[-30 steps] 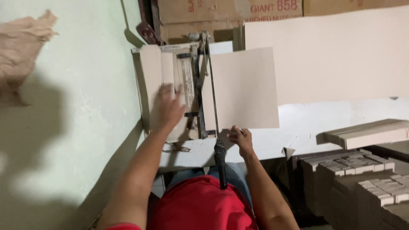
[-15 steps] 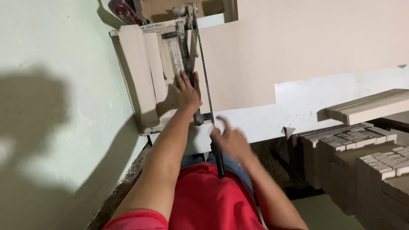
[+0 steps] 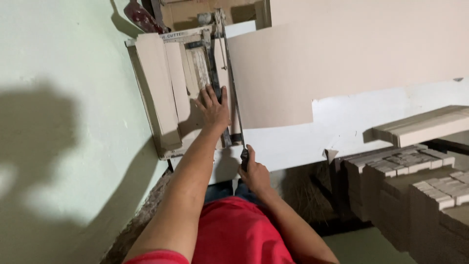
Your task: The person operates a manual paper cutter to slice large sheets of paper into smaller pieces. They repeatedly place the paper under the blade, pull down the lever to cut, and then remove the cut pieces.
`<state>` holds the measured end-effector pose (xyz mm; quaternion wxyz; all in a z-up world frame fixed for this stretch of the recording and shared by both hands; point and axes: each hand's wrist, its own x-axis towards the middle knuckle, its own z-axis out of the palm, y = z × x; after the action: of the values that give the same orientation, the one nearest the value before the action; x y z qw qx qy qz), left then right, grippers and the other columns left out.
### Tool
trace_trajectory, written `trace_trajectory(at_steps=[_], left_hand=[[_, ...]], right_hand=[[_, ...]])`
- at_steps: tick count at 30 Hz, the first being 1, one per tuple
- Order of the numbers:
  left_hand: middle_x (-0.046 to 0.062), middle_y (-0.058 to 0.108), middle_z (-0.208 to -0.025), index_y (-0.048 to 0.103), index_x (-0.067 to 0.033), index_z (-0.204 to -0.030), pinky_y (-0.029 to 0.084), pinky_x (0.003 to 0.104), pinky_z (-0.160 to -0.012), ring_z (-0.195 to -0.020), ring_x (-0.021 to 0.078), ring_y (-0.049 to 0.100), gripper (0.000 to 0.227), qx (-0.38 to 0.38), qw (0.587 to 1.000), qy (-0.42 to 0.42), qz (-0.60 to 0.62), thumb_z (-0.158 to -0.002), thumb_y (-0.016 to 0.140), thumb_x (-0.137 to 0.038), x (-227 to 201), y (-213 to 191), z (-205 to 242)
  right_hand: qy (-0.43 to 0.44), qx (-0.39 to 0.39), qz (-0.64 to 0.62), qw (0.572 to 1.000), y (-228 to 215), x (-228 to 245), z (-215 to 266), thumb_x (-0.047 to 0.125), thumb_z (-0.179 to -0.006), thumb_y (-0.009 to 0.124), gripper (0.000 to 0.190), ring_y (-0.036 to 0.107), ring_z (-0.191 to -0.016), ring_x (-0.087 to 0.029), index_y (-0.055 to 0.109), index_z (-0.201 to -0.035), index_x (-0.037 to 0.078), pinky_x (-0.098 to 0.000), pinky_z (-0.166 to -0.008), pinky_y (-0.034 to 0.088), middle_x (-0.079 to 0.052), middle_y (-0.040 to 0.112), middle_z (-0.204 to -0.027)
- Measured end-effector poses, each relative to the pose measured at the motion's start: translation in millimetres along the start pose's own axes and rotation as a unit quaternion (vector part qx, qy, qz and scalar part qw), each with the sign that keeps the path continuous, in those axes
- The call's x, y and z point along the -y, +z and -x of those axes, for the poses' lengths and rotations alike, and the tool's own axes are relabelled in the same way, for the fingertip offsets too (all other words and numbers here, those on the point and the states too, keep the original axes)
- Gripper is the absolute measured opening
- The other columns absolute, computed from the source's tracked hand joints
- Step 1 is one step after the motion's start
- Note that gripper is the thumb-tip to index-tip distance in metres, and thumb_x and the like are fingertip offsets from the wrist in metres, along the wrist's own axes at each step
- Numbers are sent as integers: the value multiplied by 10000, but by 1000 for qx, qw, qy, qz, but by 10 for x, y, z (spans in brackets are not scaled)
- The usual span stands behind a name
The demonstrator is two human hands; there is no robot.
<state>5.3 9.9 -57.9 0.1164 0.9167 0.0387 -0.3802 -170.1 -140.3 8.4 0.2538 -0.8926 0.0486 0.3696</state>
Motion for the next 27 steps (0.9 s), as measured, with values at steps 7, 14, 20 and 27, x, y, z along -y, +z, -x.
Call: trace_trajectory(at_steps=[7,14,20,27], left_hand=[[123,405,-1374,498,-178,-1372,291,559,-1078,-1330,337,334,532,-38,986,105,121,-925,602,-446,218,1138,-655],[-75,686,-799,629,-321,-834,547,370,-729,-738,175,663,97,-283,809,444,-261,-860,642,-228,774,87,615],[33,685,-1087,691,-225,-898,572,504,-750,-825,308,686,130,-175,880,325,-300,-877,633,-110,1831,-334,308],[41,430,-1441,572,-257,-1254,409,387,-915,-1124,247,505,315,-102,898,264,-337,-990,592,-428,1447,-586,558]], right_hand=[[58,108,-212,969,-1484,847,684,648,-945,384,802,724,-981,-515,189,-1626,273,-571,-848,528,-292,766,-958],[159,22,-451,878,-335,-618,-386,593,-1020,545,649,757,-801,-362,503,-1442,103,-460,-709,611,-262,752,-1004],[166,-50,-622,764,-560,-497,-803,561,-1000,651,949,568,-1226,-519,71,-1601,111,-670,-1081,397,-254,431,-1434],[119,-112,-733,660,-120,-1191,-944,353,-1037,678,375,659,-595,-235,367,-965,157,-288,-561,588,8,481,-829]])
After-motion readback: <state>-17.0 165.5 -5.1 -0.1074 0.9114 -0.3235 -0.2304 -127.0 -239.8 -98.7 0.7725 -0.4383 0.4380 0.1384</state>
